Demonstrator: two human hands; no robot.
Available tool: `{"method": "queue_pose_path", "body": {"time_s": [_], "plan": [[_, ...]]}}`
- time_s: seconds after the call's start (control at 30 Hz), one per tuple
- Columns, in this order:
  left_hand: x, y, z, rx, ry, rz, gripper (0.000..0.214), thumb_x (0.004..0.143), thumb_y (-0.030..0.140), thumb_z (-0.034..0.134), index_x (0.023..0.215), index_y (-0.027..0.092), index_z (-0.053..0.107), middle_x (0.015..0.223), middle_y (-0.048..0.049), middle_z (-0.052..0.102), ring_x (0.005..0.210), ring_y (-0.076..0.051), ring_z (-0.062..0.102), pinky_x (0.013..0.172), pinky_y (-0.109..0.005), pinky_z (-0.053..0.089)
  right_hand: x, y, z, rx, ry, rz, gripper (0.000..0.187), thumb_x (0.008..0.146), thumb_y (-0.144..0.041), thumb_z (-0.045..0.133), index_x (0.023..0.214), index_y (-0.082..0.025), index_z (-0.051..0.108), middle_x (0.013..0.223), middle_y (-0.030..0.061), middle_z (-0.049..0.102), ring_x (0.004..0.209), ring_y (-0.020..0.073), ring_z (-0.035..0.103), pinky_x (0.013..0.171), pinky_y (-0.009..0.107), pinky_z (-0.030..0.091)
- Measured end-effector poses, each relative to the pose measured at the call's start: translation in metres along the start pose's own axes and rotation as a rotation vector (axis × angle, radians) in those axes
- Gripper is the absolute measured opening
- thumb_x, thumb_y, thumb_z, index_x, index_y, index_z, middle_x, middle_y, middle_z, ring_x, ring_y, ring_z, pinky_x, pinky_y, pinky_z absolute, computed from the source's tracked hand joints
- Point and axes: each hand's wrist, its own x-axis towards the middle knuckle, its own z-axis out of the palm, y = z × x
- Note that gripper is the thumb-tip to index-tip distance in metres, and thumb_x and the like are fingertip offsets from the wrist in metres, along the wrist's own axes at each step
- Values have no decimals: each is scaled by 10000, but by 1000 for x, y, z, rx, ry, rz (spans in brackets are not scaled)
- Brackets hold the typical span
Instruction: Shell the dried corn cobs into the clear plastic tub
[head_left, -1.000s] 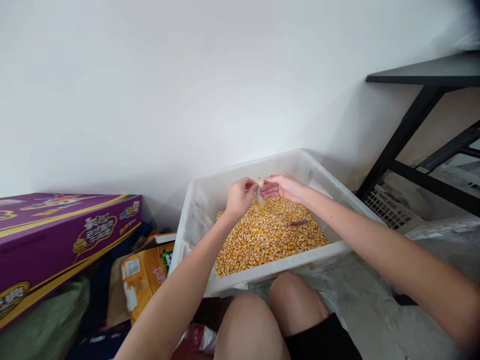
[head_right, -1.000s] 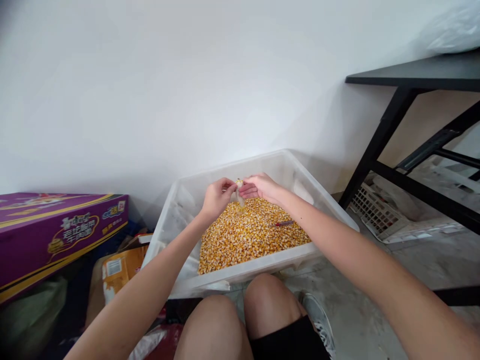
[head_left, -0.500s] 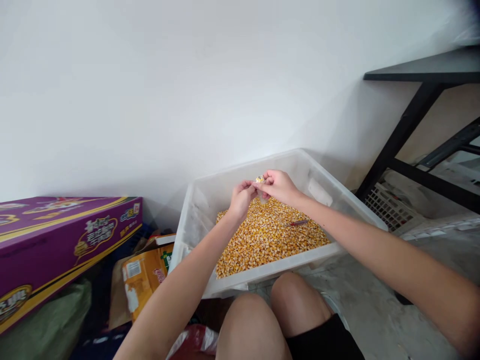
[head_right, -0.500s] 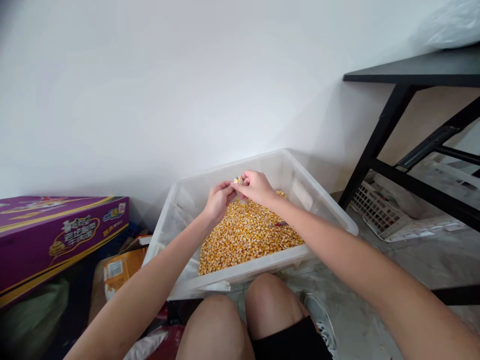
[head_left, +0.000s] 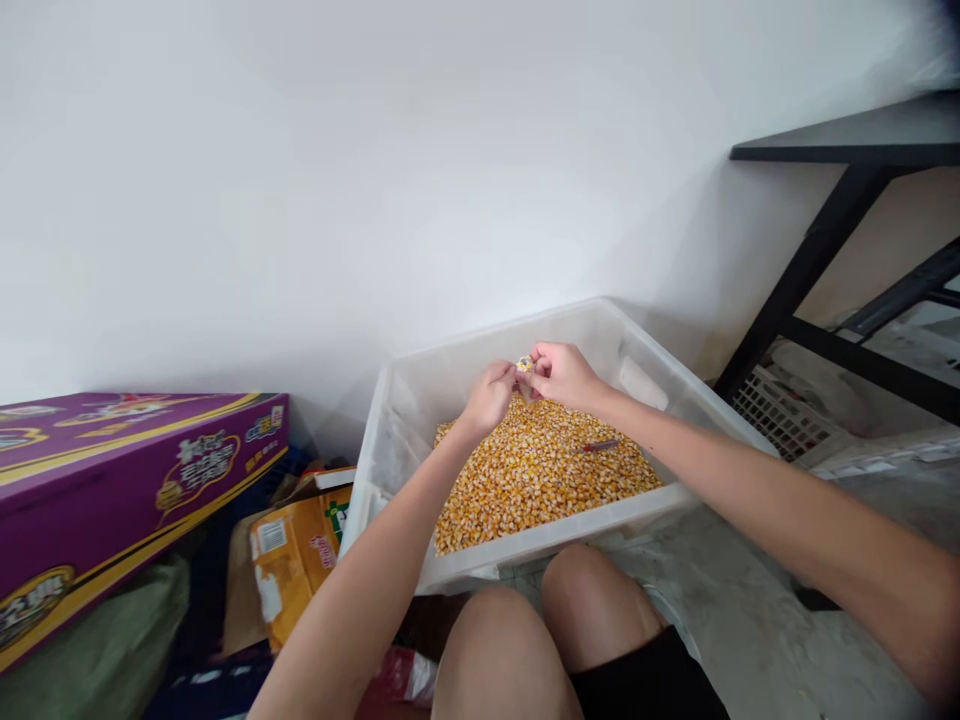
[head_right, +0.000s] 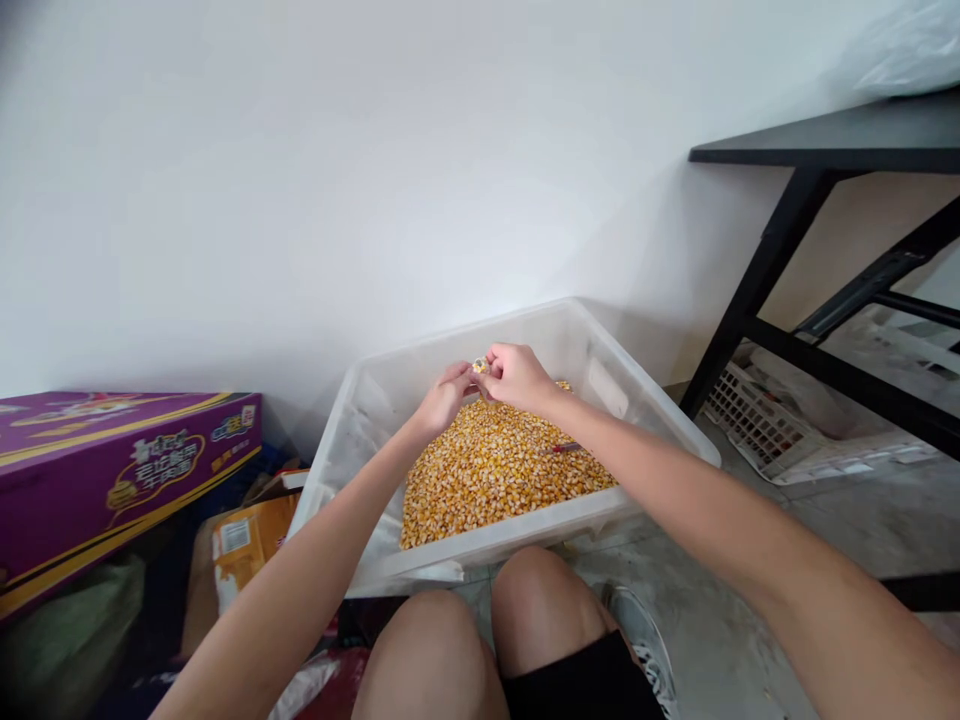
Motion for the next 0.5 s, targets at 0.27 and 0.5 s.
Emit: {"method": "queue_pose_path", "body": {"time_s": [0.27,0.5], "plan": [[1,9,-44,427,172,28,346,819,425,470,743,132,638,800,-101,663,749,-183,607,677,-288,468,3,1,-4,328,-24,87,186,769,-252,661,921,-193,571,664,-7,639,626,156,646,617,274,535],[-14,20,-23,599,-175,283,431,750,341,631,1136,159,572,1013,-96,660,850,-188,600,756,-303,448,4,0,-4,397,-149,97,203,779,-222,663,979,-184,658,863,37,687,765,156,652,741,294,551]]}}
